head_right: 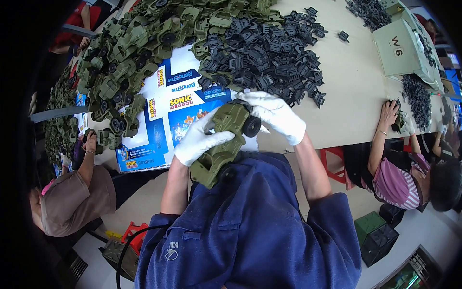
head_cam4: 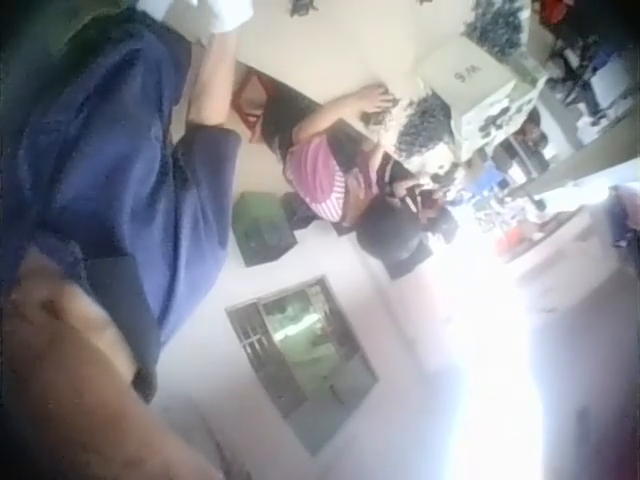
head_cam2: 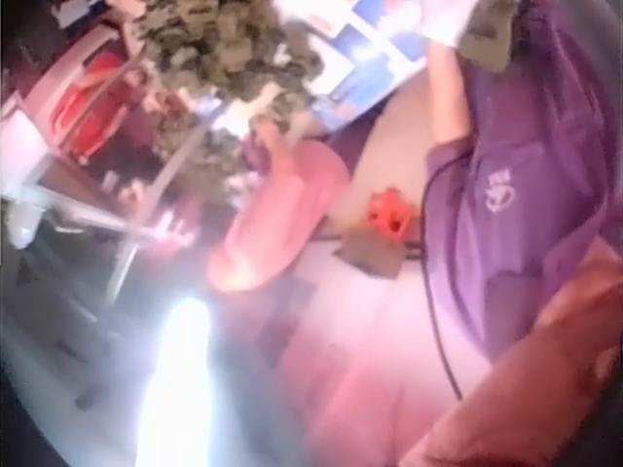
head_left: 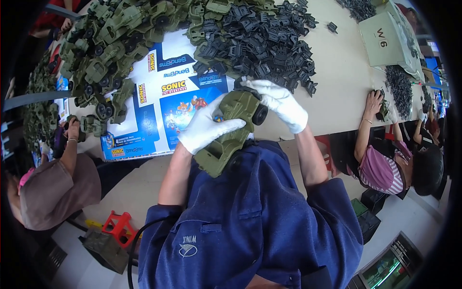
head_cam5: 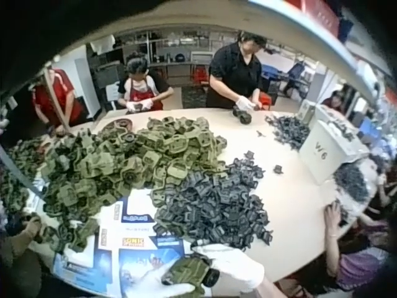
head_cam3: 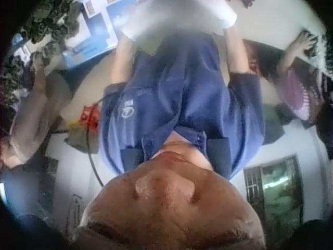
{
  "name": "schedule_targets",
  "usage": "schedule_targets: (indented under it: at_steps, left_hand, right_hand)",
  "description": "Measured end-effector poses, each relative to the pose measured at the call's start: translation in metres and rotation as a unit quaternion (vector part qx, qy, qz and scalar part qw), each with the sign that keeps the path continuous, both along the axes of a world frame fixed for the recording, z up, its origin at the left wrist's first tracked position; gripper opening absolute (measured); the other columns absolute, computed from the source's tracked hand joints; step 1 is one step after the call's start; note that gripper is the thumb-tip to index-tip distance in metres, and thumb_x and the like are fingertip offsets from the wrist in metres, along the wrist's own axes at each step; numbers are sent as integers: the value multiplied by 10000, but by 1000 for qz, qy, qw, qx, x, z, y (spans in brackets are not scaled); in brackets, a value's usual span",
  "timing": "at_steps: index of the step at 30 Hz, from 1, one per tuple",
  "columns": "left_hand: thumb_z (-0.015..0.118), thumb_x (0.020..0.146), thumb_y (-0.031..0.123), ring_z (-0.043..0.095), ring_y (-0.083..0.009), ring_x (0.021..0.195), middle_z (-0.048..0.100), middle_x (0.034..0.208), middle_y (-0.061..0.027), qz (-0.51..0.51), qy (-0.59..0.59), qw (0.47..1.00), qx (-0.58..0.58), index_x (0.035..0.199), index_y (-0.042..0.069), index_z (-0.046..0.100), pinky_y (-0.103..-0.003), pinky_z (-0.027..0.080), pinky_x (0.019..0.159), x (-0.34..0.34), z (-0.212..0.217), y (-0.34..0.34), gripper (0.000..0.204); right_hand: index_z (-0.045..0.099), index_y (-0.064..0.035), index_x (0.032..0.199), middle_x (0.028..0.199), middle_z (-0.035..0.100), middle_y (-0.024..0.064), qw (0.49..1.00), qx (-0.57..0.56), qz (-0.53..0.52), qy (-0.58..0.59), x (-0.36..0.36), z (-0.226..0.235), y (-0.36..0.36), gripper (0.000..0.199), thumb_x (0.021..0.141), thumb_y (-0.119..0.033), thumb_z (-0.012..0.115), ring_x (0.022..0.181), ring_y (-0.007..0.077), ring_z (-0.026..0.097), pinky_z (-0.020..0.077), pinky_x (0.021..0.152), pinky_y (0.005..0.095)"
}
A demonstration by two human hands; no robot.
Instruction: The person assembles plastic toy military trucks by hand at a workbench, fitting plastic parts together.
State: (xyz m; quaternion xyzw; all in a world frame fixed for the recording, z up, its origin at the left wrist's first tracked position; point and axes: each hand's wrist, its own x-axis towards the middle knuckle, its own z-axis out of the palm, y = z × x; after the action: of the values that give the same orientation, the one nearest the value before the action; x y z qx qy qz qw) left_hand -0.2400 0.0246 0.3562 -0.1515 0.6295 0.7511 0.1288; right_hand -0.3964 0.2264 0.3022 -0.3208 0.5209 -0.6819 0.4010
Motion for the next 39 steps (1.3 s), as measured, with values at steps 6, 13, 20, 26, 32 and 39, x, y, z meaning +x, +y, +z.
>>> schedule_targets:
  at_steps: [6, 13, 20, 26, 32, 39]
  left_hand:
    - [713, 865, 444, 574, -170, 1148, 566, 1333, -140, 101, 69, 992, -32, 1451, -7, 350, -311, 429, 996, -12, -14, 22, 824]
    - [446, 935, 622, 562, -313, 1191, 589, 1271, -192, 155, 254, 943, -151, 1298, -45, 526, -375, 397, 1036, -29, -21, 19, 763]
    - [503, 950, 344, 629, -322, 991, 640, 1074, -198, 195, 338, 900, -193, 1074, -47, 596, -386, 473, 894, -28, -1, 29, 421]
    - [439, 903, 39, 643, -328, 874, 650, 963, -196, 212, 282, 913, -205, 975, -37, 610, -373, 494, 792, -25, -17, 33, 201]
    - [450, 894, 51, 658, -351, 861, 669, 930, -197, 205, 325, 898, -214, 961, -24, 630, -386, 510, 781, -29, -7, 33, 206]
    - [687, 849, 296, 605, -370, 1018, 617, 1130, -189, 193, 253, 821, -473, 1187, 16, 566, -417, 482, 895, -49, -29, -26, 455]
  right_hand:
    - [423, -13, 1376, 1392, 508, 207, 925, 95, -85, 357, 2, 37, -24, 1063, 504, -377, 911, 1296, 373, 486, 371, 1104, 417]
    - [419, -6, 1397, 1433, 454, 210, 910, 97, -92, 391, 30, 42, -25, 1080, 546, -485, 881, 1303, 386, 452, 325, 1113, 442]
    - [543, 17, 1233, 1213, 616, 205, 880, 2, -311, 358, 66, 45, -41, 615, 830, -435, 651, 1083, 360, 591, 451, 956, 436]
    - [537, 40, 1225, 1200, 602, 241, 905, 24, -311, 290, 76, 28, -41, 569, 875, -405, 596, 1067, 376, 600, 464, 942, 432]
    - [545, 52, 1217, 1193, 602, 246, 882, 48, -347, 314, 81, 33, -38, 556, 910, -412, 563, 1079, 361, 602, 454, 967, 417]
    - [557, 11, 1291, 1252, 607, 137, 838, 131, -515, 125, -8, -23, 19, 496, 999, -385, 500, 1126, 241, 579, 452, 990, 377]
